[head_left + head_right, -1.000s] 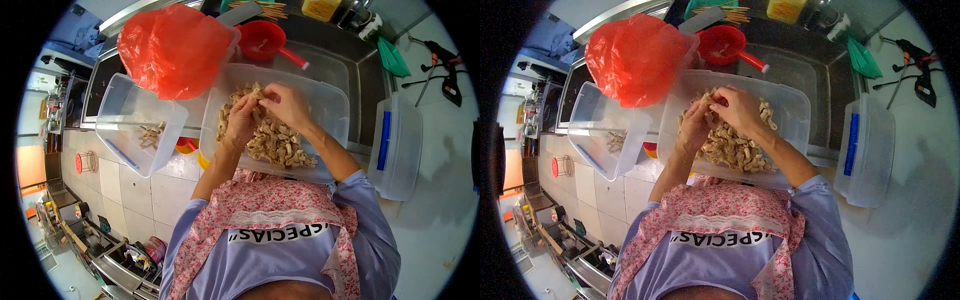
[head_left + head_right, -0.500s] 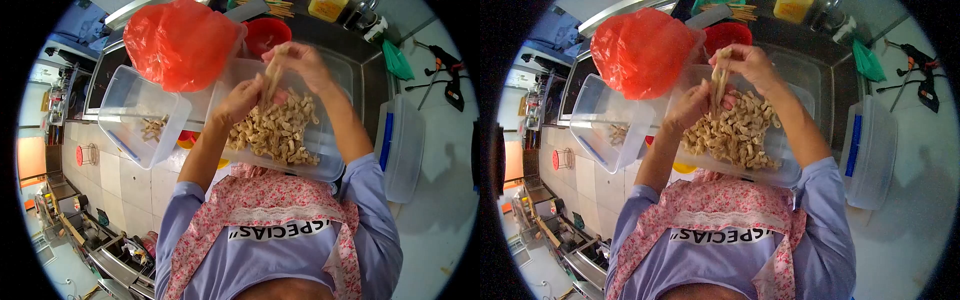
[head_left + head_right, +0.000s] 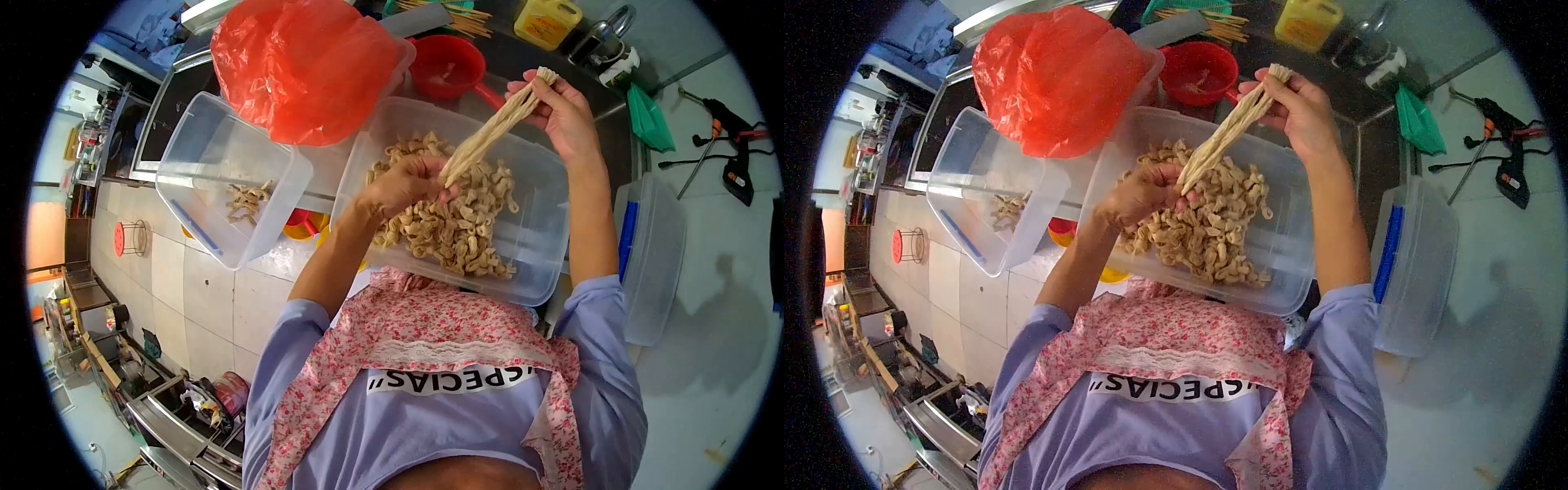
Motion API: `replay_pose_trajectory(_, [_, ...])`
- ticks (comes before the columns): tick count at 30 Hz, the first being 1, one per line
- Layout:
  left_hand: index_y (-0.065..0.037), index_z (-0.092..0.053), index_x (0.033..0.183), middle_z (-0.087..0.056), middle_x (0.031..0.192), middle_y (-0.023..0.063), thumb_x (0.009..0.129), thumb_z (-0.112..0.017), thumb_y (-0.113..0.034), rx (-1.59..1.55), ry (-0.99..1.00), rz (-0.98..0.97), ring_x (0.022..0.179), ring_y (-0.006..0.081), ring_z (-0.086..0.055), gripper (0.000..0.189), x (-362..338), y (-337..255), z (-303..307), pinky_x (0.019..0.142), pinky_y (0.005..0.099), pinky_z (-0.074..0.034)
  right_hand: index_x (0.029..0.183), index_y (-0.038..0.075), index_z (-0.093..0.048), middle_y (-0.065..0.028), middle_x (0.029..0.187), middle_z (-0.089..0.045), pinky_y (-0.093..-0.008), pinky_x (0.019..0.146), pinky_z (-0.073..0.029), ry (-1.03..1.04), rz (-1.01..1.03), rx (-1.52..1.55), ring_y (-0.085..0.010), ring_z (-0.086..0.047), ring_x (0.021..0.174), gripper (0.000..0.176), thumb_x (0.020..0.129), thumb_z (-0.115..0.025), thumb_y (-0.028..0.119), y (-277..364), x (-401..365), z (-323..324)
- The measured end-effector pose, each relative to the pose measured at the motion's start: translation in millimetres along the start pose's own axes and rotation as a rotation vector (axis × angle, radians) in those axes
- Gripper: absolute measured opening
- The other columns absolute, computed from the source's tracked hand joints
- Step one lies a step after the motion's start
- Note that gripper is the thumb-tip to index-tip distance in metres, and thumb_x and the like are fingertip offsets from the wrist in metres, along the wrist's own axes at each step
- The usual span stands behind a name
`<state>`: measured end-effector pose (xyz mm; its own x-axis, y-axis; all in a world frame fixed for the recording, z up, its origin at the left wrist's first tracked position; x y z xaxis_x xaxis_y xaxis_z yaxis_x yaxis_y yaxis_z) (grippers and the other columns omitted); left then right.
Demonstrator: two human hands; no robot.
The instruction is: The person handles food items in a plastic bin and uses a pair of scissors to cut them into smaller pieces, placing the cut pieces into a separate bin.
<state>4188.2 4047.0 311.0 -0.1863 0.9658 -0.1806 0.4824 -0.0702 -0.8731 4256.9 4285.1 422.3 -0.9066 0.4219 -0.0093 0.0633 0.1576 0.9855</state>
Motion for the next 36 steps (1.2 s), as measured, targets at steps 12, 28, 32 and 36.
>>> replay_pose_trajectory(12, [0.002, -0.05, 0.127, -0.061, 0.102, 0.0085, 0.093, -0.058, -0.031, 0.112, -0.252, -0.3, 0.091, 0.0082, -0.054, 0.047, 1.9, -29.4, -35.6, 0.08, 0.0246, -0.044, 0.11, 0.0, -0.057, -0.0133, 0.098, -0.067, -0.0322, 0.075, -0.057, 0.361, -0.239, 0.027, -0.0204, -0.068, 0.088, 0.026, 0.092, -0.059, 0.019, -31.8, -34.5, -64.3])
replay_pose_trajectory(28, [0.001, -0.058, 0.107, -0.062, 0.081, 0.0055, 0.097, -0.052, -0.022, 0.424, -0.516, 0.001, 0.074, 0.0138, -0.061, 0.026, 6.2, 21.3, -5.4, 0.064, 0.0269, -0.048, 0.121, 0.01, -0.06, -0.0069, 0.091, -0.069, -0.0301, 0.073, -0.052, 0.34, 0.237, -0.815, -0.0114, -0.065, 0.082, 0.034, 0.088, -0.064, 0.018, -28.8, -7.1, -55.1])
replay_pose_trajectory(32, [0.003, -0.062, 0.1, -0.053, 0.065, 0.0024, 0.099, -0.048, -0.024, 0.167, -0.602, 0.13, 0.056, 0.0108, -0.049, 0.03, 3.7, 16.0, -6.9, 0.051, 0.027, -0.041, 0.115, 0.006, -0.063, -0.0088, 0.091, -0.07, -0.0278, 0.066, -0.052, 0.074, 0.134, -0.778, -0.0143, -0.066, 0.077, 0.028, 0.09, -0.06, 0.019, -22.2, 107.4, 17.5])
replay_pose_trajectory(36, [0.002, -0.064, 0.093, -0.052, 0.06, 0.0008, 0.097, -0.051, -0.023, 0.347, -0.639, 0.148, 0.052, 0.0078, -0.048, 0.028, 7.4, 20.4, -3.9, 0.047, 0.0254, -0.04, 0.11, 0.013, -0.065, -0.0102, 0.106, -0.067, -0.0403, 0.081, -0.051, 0.043, 0.123, -1.208, -0.028, -0.064, 0.098, 0.027, 0.085, -0.061, 0.022, -92.4, 216.9, 78.9])
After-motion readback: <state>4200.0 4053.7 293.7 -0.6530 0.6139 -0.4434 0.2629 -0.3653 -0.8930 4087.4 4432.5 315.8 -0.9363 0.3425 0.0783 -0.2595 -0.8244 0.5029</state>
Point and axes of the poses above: each hand's wrist, its own x-axis towards the middle knuckle, its own z-axis out of the back of the hand, y = z × x, the point moved 3 cm from there along x, towards the middle knuckle
